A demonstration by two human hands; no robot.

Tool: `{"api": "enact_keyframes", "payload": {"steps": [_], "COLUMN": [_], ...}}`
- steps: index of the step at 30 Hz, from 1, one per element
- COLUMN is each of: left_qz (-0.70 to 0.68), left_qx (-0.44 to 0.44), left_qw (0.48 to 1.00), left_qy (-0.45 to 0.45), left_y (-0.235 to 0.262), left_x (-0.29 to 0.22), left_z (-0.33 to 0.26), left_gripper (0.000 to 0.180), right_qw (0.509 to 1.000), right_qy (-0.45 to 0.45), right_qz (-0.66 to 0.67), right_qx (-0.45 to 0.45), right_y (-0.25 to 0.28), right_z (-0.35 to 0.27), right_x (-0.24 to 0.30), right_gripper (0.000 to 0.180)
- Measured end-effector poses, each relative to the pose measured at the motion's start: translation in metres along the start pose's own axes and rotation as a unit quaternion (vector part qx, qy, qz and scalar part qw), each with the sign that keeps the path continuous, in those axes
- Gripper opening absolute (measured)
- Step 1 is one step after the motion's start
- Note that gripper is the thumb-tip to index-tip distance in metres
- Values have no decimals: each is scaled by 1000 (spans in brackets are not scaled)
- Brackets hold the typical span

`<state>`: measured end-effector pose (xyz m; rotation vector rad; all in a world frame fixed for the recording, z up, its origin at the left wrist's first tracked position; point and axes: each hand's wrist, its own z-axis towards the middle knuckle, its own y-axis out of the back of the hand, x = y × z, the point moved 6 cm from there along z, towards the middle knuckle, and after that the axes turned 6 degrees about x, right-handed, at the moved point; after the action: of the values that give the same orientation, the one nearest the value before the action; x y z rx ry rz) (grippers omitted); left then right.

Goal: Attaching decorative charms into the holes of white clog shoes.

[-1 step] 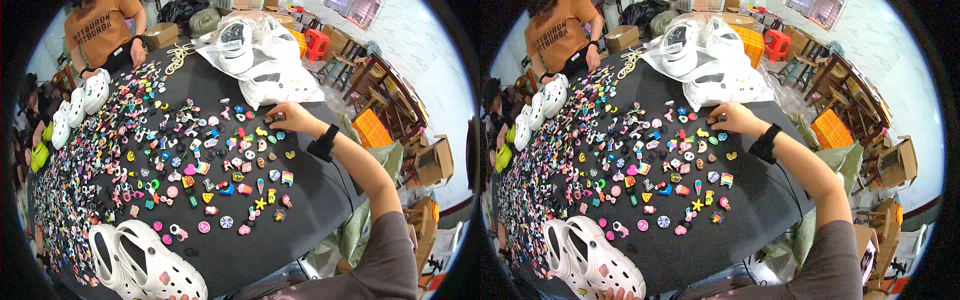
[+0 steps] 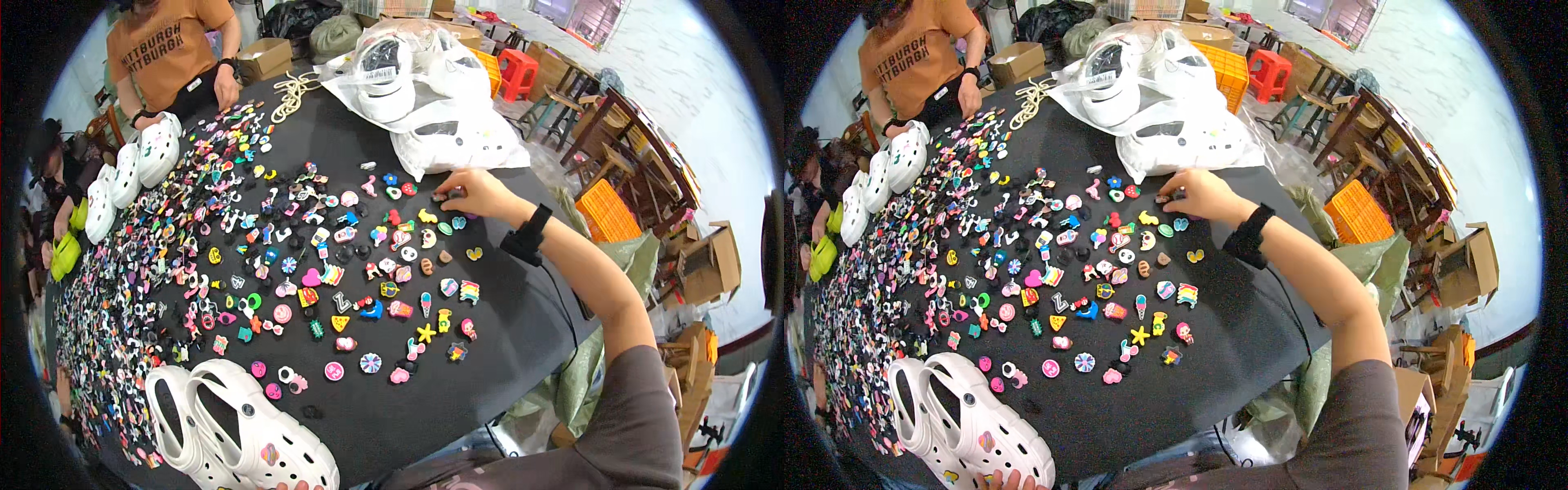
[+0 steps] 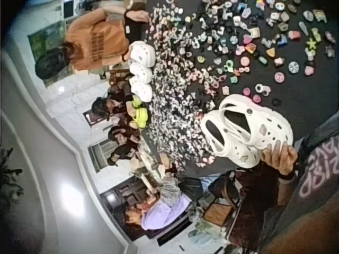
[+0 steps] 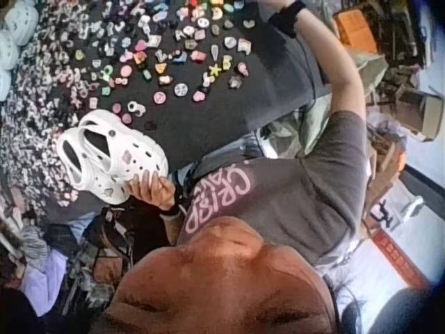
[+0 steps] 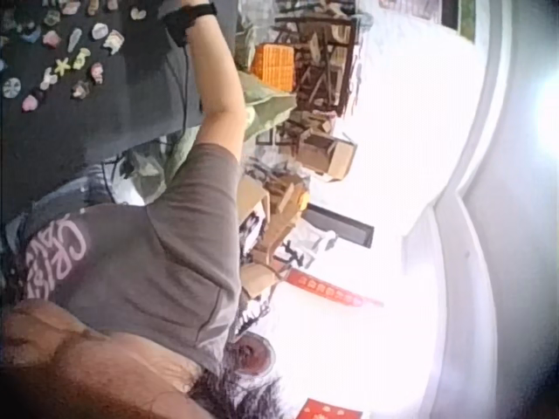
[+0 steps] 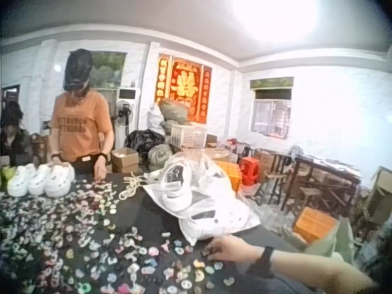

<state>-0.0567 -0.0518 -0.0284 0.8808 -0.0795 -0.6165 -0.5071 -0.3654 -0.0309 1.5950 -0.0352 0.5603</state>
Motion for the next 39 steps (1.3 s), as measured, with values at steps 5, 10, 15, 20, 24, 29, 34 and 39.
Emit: {"api": "enact_keyframes", "payload": {"steps": [5, 10, 15, 20, 24, 29, 34, 39], "left_qz": [-13, -15, -10, -1, -5, -3, -6, -8], "left_qx": [-15, -17, -24, -27, -23, -26, -25, -27], "left_qw": [1000, 1000, 1000, 1000, 1000, 1000, 1000, 1000], "left_qy": [13, -1, -3, -1, -2, -6, -2, -7], "left_y": [0, 1, 1, 0, -1, 0, -1, 0], "left_x": [-1, -1, -1, 0, -1, 0, 0, 0], "left_z": [-1, 3, 1, -1, -1, 0, -1, 0], "left_gripper": [18, 18, 18, 18, 18, 18, 17, 17], "right_qw": [981, 969, 977, 997, 998, 999, 996, 941], "right_qy": [-122, -71, -115, -44, -36, -48, -74, -144], "right_qz": [154, 231, 171, -50, 51, 18, -5, 306], "right_qx": [-1, -50, -52, -40, -17, 15, 40, -12], "right_y": [0, 3, 11, 0, 15, 16, 10, 16], "right_z": [-1, -4, -2, -1, -4, -12, -15, -19], "right_x": [-22, -29, -12, 12, -13, -8, -12, -23], "right_gripper": [23, 23, 22, 19, 21, 33, 30, 25]}}
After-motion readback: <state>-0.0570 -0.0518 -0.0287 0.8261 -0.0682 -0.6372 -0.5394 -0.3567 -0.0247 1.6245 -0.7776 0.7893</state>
